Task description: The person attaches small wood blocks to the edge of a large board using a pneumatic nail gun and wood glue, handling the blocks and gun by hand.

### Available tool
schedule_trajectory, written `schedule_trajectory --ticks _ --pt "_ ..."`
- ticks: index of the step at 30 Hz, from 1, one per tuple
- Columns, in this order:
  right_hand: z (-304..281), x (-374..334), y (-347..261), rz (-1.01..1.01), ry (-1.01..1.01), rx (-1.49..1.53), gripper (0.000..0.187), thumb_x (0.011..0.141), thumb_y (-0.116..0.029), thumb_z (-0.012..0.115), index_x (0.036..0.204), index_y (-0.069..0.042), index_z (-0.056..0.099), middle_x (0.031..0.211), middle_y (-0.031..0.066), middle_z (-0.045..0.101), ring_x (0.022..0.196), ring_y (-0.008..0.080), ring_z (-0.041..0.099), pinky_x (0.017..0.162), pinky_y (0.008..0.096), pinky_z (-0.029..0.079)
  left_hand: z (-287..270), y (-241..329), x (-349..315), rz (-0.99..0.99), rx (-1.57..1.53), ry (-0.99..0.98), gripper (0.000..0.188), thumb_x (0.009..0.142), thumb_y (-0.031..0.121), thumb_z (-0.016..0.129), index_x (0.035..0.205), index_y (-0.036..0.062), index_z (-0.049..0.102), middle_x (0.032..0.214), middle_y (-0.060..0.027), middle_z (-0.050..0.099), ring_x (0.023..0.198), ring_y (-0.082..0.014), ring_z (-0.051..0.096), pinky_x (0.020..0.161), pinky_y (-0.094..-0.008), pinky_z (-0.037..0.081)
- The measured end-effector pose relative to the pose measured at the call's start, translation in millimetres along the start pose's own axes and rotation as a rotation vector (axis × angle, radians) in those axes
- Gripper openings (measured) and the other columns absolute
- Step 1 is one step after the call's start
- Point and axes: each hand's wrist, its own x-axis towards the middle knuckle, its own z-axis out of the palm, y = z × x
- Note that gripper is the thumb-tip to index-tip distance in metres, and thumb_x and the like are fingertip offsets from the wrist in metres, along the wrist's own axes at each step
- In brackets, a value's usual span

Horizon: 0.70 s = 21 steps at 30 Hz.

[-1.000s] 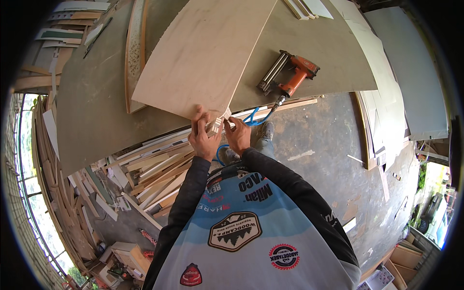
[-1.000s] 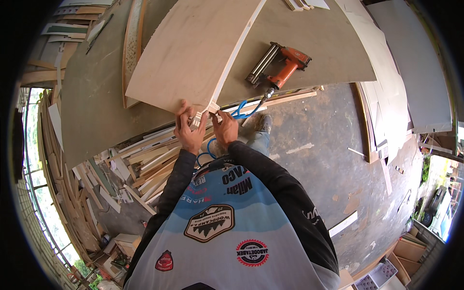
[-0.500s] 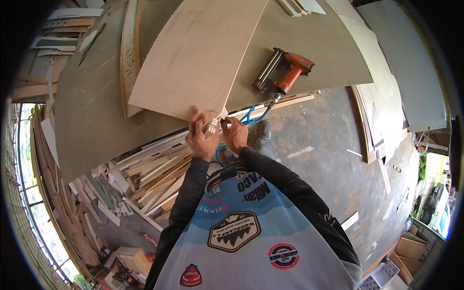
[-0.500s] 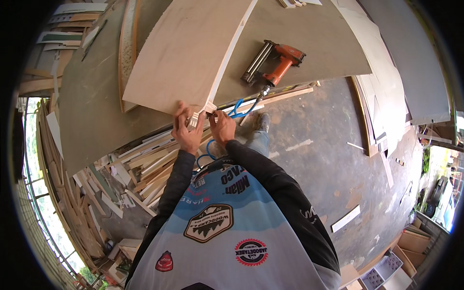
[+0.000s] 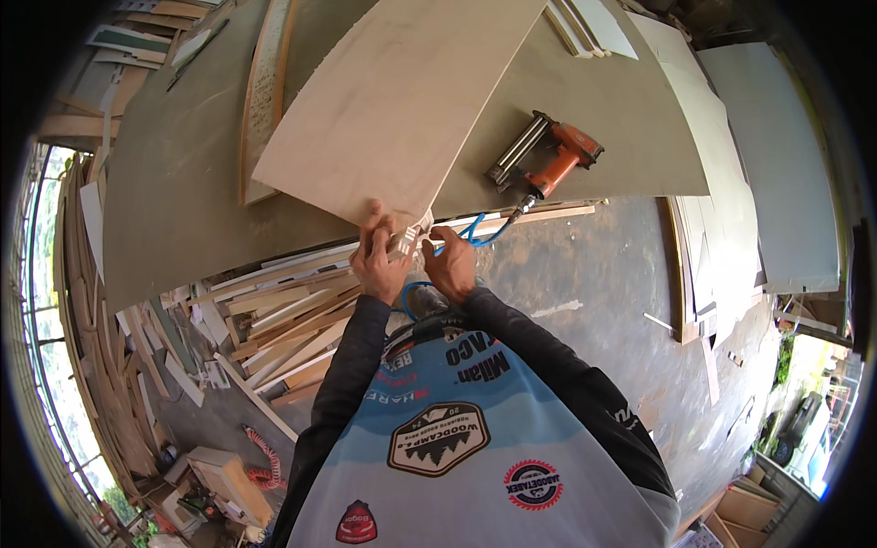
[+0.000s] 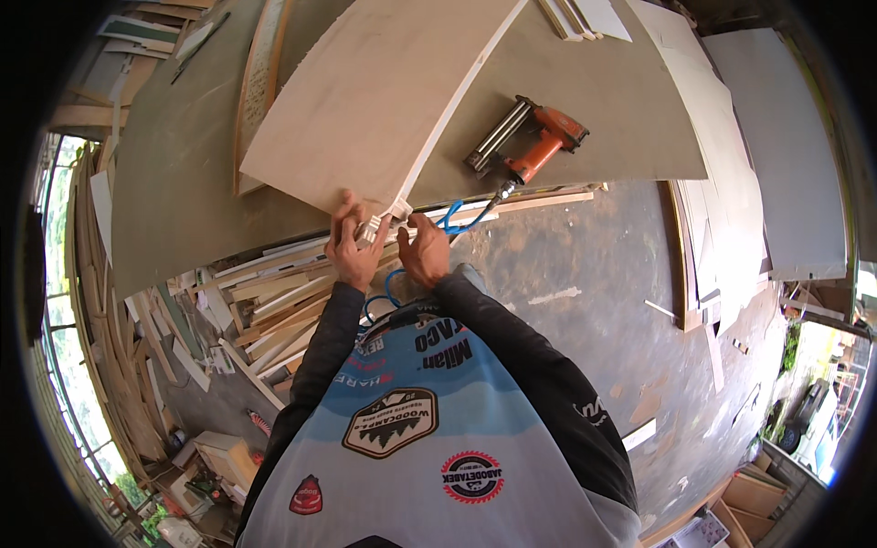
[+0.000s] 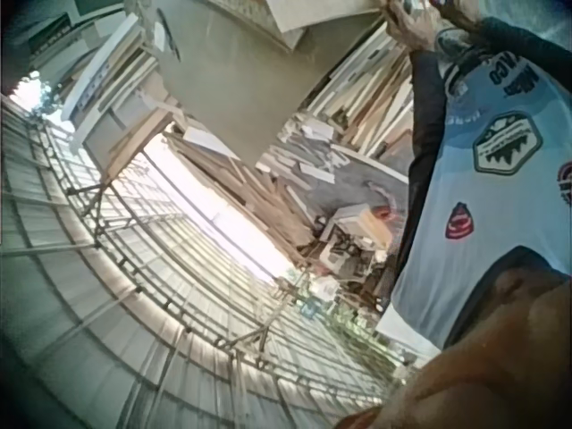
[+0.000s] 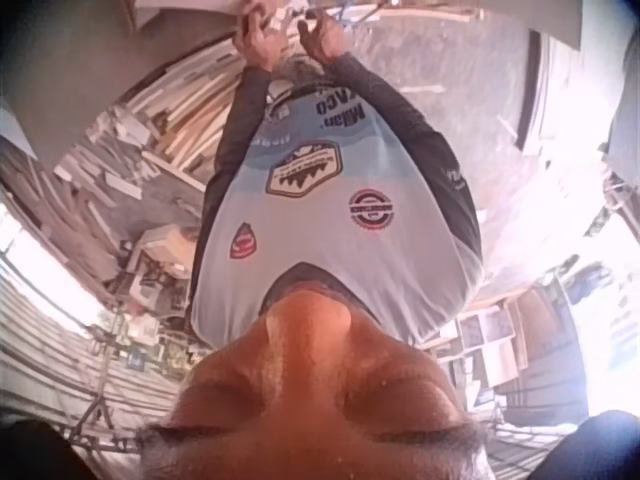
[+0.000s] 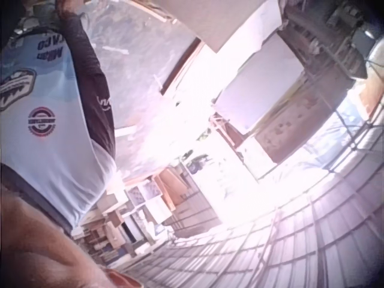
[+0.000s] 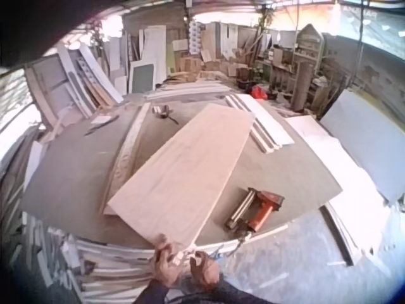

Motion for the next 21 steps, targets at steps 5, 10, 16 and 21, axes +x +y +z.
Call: schedule_trajectory --ticks 5,10,16,21 --pt "-88.3 38.7 13.2 0.089 0.316 -0.060 0.015 0.089 -0.017 0.072 0.099 -0.006 0.068 0.081 0.0070 0.067 0.064 0.0189 0.062 0.061 0.0344 0.050 -4.9 4.5 1.5 -0.018 0.002 -0.003 0.034 0.071 0.016 0.087 0.096 0.0050 0.067 0.134 -0.0107 0.063 0.090 -0.0267 0.073 0.072 -0.0349 0.061" --pt "-135.6 103.6 99.6 0.502 0.495 -0.279 0.062 0.081 -0.047 0.073 0.114 0.004 0.059 0.110 0.0190 0.063 0.098 0.0362 0.063 0.085 0.0474 0.048 -2.8 8.4 1.4 -0.048 -0.006 0.012 0.032 0.073 0.019 0.087 0.092 0.0053 0.066 0.134 -0.0092 0.064 0.090 -0.0247 0.073 0.071 -0.0346 0.060" --pt "-130.8 134.4 113.7 0.656 0.264 -0.138 0.057 0.069 -0.039 0.078 0.101 0.007 0.065 0.079 0.0154 0.067 0.082 0.0352 0.069 0.077 0.0441 0.053 -5.8 15.0 4.6 -0.098 -0.013 0.010 0.031 0.073 0.011 0.087 0.092 -0.0019 0.066 0.128 -0.0113 0.066 0.094 -0.0245 0.072 0.080 -0.0332 0.061" --pt "-149.9 131.6 141.8 0.650 0.173 0.549 0.032 0.072 -0.017 0.072 0.095 0.006 0.065 0.080 0.0123 0.068 0.068 0.0236 0.067 0.068 0.0332 0.052 -8.7 16.8 8.3 -0.101 -0.018 0.001 0.030 0.075 0.012 0.086 0.092 -0.0015 0.067 0.126 -0.0104 0.067 0.090 -0.0240 0.073 0.076 -0.0331 0.060"
